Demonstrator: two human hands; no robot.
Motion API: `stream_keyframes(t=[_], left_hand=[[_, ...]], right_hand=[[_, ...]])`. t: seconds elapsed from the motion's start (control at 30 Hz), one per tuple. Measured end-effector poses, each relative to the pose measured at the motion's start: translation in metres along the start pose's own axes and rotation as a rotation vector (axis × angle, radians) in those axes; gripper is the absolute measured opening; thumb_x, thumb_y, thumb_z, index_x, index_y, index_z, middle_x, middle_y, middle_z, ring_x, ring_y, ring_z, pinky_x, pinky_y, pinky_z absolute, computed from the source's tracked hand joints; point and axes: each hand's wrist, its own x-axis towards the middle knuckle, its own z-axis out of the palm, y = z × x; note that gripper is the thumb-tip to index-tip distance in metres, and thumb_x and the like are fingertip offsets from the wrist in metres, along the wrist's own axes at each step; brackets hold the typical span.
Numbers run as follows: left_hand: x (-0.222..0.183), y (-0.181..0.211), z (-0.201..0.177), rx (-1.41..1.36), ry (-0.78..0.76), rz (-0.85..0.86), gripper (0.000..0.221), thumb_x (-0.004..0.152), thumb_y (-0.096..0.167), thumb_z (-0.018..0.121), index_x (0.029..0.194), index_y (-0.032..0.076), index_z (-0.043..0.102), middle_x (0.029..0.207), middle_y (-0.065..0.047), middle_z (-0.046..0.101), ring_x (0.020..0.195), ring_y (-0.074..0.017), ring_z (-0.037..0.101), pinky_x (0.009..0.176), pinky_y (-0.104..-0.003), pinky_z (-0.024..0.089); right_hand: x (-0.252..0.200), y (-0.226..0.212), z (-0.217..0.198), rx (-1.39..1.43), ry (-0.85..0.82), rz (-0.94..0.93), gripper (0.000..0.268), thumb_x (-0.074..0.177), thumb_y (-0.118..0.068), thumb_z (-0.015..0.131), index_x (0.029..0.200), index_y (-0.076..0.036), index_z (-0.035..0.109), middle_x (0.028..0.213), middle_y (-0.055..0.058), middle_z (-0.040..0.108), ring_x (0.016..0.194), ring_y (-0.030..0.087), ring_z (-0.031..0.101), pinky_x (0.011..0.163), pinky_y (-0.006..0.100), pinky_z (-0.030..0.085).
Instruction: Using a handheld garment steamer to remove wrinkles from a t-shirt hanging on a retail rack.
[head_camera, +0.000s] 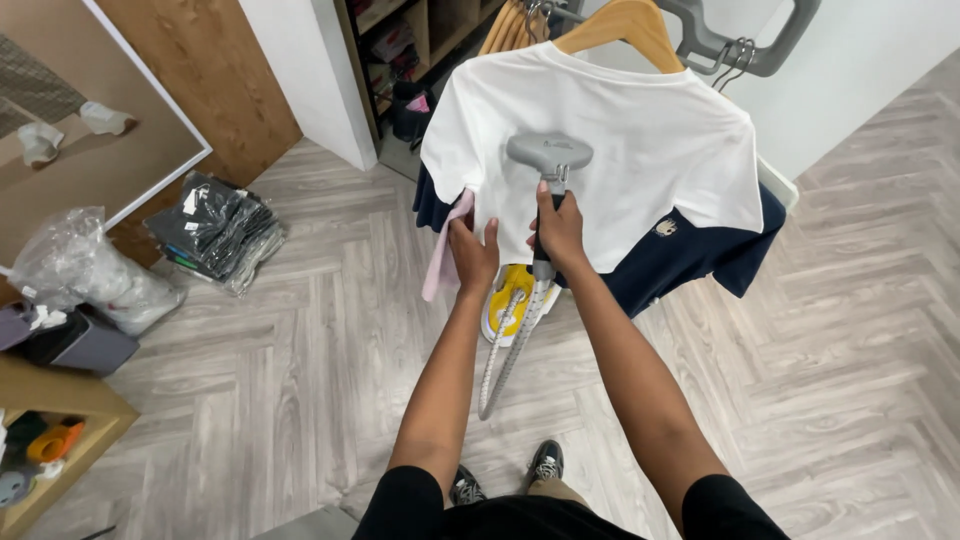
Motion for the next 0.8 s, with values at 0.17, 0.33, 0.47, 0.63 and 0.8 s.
stream_keyframes(t=[0.17, 0.33, 0.47, 0.63, 0.8], left_hand=[[0.047, -0.099, 0.048, 0.338, -0.144, -0.4, 0.045, 0.095, 0.046, 0.065, 0.128, 0.015, 0.064, 0.116, -0.007, 0.071, 0.115, -0.0294, 0.068, 0.096, -0.047, 0.054], [-0.017, -0.085, 0.033, 0.324, 0.066, -0.092, 0.026, 0.092, 0.032, 0.072, 0.083, 0.009, 0.064, 0.074, -0.009, 0.062, 0.079, -0.0356, 0.068, 0.074, -0.044, 0.053], [-0.059, -0.084, 0.022, 0.159, 0.217, 0.025, 0.027, 0.103, 0.028, 0.056, 0.084, 0.009, 0.057, 0.074, -0.009, 0.06, 0.078, -0.035, 0.066, 0.072, -0.04, 0.053], [-0.091, 0.036, -0.007, 0.043, 0.319, 0.089, 0.022, 0.105, 0.008, 0.048, 0.095, -0.006, 0.06, 0.085, -0.028, 0.061, 0.086, -0.0476, 0.063, 0.078, -0.049, 0.051], [-0.109, -0.053, 0.01, 0.35, 0.545, 0.288, 0.021, 0.103, 0.014, 0.062, 0.082, 0.012, 0.066, 0.068, -0.006, 0.065, 0.065, -0.0258, 0.068, 0.058, -0.032, 0.054]], right_hand=[[0.01, -0.019, -0.015, -0.016, 0.075, -0.009, 0.044, 0.105, -0.047, 0.047, 0.103, -0.003, 0.051, 0.068, 0.012, 0.066, 0.047, 0.021, 0.067, 0.04, 0.03, 0.06], [-0.009, 0.035, -0.004, -0.05, 0.005, 0.05, 0.05, 0.105, -0.05, 0.047, 0.105, -0.001, 0.05, 0.069, 0.015, 0.064, 0.048, 0.024, 0.067, 0.041, 0.033, 0.059], [-0.042, 0.048, -0.001, -0.073, -0.07, 0.089, 0.045, 0.105, -0.047, 0.049, 0.105, -0.002, 0.051, 0.069, 0.014, 0.065, 0.047, 0.023, 0.068, 0.04, 0.033, 0.06], [-0.022, 0.001, -0.036, -0.073, -0.075, 0.015, 0.048, 0.105, -0.049, 0.048, 0.107, -0.001, 0.051, 0.07, 0.015, 0.065, 0.049, 0.023, 0.067, 0.041, 0.034, 0.059], [-0.018, -0.031, -0.07, -0.062, -0.089, -0.049, 0.047, 0.105, -0.049, 0.047, 0.107, -0.002, 0.052, 0.07, 0.013, 0.066, 0.047, 0.02, 0.067, 0.039, 0.032, 0.059]])
